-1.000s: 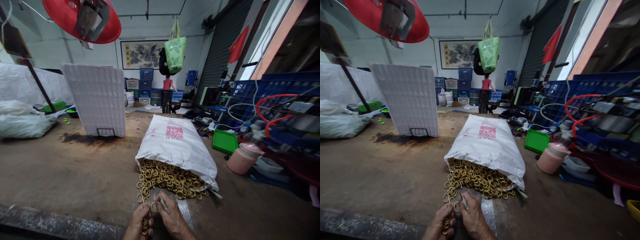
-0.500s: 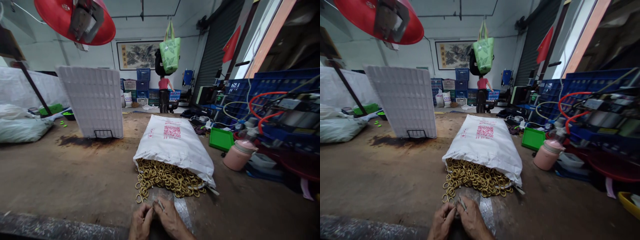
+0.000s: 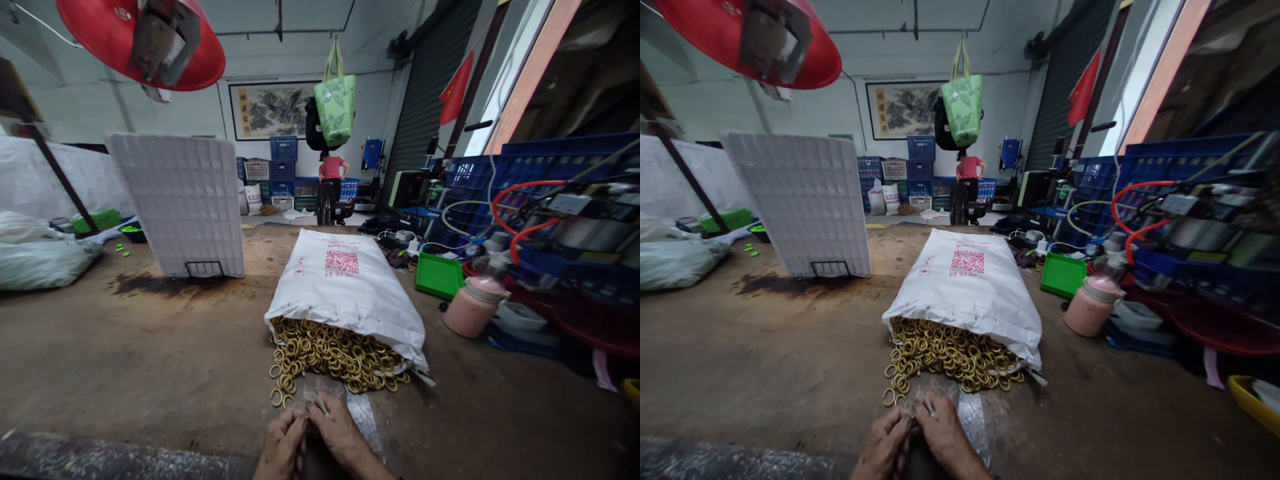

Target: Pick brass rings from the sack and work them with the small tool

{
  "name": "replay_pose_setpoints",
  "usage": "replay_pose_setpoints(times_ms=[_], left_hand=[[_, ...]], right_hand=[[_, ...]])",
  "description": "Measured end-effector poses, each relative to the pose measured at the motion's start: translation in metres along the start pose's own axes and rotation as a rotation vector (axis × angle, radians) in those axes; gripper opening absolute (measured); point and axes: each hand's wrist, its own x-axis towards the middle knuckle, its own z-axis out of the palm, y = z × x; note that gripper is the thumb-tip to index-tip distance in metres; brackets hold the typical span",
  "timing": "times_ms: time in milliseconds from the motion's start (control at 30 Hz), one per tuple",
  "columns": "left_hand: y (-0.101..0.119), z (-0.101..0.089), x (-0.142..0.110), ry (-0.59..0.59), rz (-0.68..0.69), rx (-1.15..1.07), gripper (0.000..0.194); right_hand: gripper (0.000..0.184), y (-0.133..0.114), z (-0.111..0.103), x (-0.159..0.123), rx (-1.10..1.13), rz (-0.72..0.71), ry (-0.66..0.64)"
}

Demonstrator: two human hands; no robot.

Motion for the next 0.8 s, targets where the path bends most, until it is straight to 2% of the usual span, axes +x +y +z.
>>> replay_pose_setpoints(times_ms=[100,300,400,600,800], left_hand=[[0.005,0.001,-0.003,-0.044,-0.037,-0.052,0.053],[0.035,0.007,-0.024,-0.016,-0.03,-0.121,0.044],[0.045,0.007,-0.029,-0.049,-0.015,-0.143,0.038],[0.045,0.007,-0.033,-0.055,-0.027,-0.199,0.035],[0.042,0.004,-0.034,-0.083,0.024,-0.259,0.032]], right_hand=[[0.026,-0.001,0.001,0.0,-0.021,-0.019,0.022],[0.023,-0.015,-0.005,-0.005,0.004,-0.035,0.077],[0.024,-0.019,-0.009,-0.007,0.036,-0.062,0.036],[0.025,-0.02,-0.011,-0.009,0.039,-0.074,0.028],[0.023,-0.018,-0.016,-0.01,-0.033,-0.104,0.055]])
